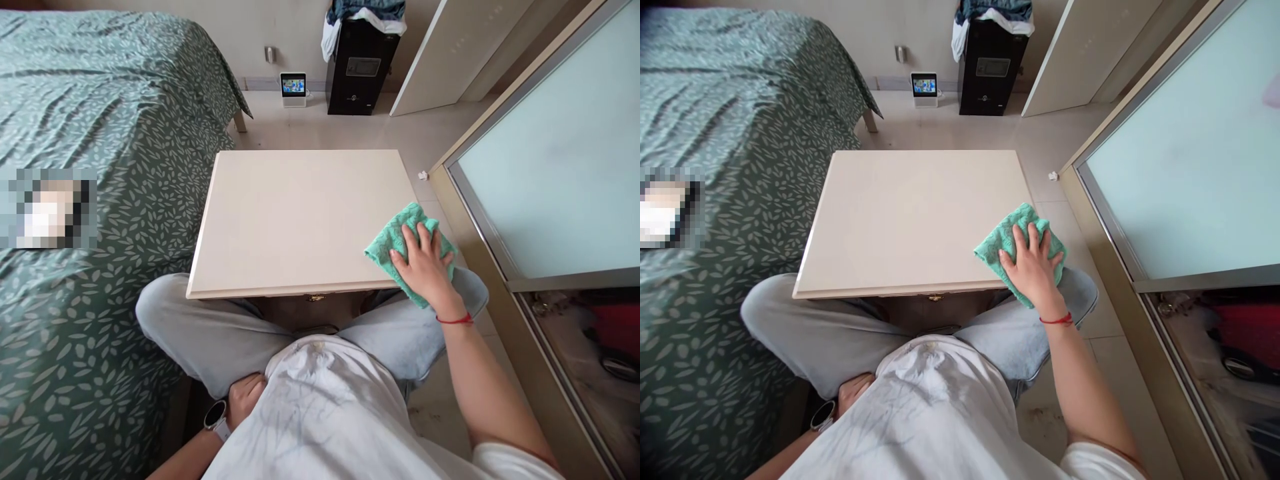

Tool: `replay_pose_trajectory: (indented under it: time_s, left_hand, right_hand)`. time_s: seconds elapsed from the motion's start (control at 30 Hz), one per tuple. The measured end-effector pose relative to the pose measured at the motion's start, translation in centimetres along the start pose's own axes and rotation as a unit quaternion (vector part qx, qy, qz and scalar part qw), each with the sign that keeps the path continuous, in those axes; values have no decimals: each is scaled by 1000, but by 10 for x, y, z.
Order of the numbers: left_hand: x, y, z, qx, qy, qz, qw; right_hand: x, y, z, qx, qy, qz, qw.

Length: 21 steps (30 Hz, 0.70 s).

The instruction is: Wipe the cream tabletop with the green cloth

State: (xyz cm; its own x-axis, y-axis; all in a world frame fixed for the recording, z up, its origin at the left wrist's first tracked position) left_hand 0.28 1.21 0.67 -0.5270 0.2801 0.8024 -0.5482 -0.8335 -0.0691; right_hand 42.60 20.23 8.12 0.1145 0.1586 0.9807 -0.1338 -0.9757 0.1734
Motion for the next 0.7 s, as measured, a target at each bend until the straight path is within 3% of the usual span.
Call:
replay_pose_trajectory:
  time_s: [0.17, 0.43, 0.57, 0.7]
  left_hand:
    - [-1, 1, -3, 13, 6, -23, 1000]
    - [-1, 1, -6, 25, 10, -35, 999]
    - [-3, 2, -10, 29, 24, -44, 998]
    - [-7, 6, -14, 30, 26, -41, 998]
  right_hand:
    - [17, -81, 6, -23, -1, -17, 1000]
    - [74, -208, -29, -35, -86, -53, 994]
    - [87, -251, -62, -53, -67, -44, 995]
    - [84, -273, -129, 28, -47, -51, 997]
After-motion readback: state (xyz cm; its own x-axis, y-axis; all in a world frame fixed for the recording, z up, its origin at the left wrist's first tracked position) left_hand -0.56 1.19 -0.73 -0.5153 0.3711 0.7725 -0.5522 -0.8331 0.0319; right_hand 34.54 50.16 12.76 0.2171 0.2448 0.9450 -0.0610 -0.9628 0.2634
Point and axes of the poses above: each hand's wrist, its own y-axis away from the middle knuckle, its own x-axis out of the back of the hand, z = x × y, the point moved 2 cm from there along -y, towards the middle knuckle, and after that the axes turned 13 degrees about -z, right-handed, at the moved point
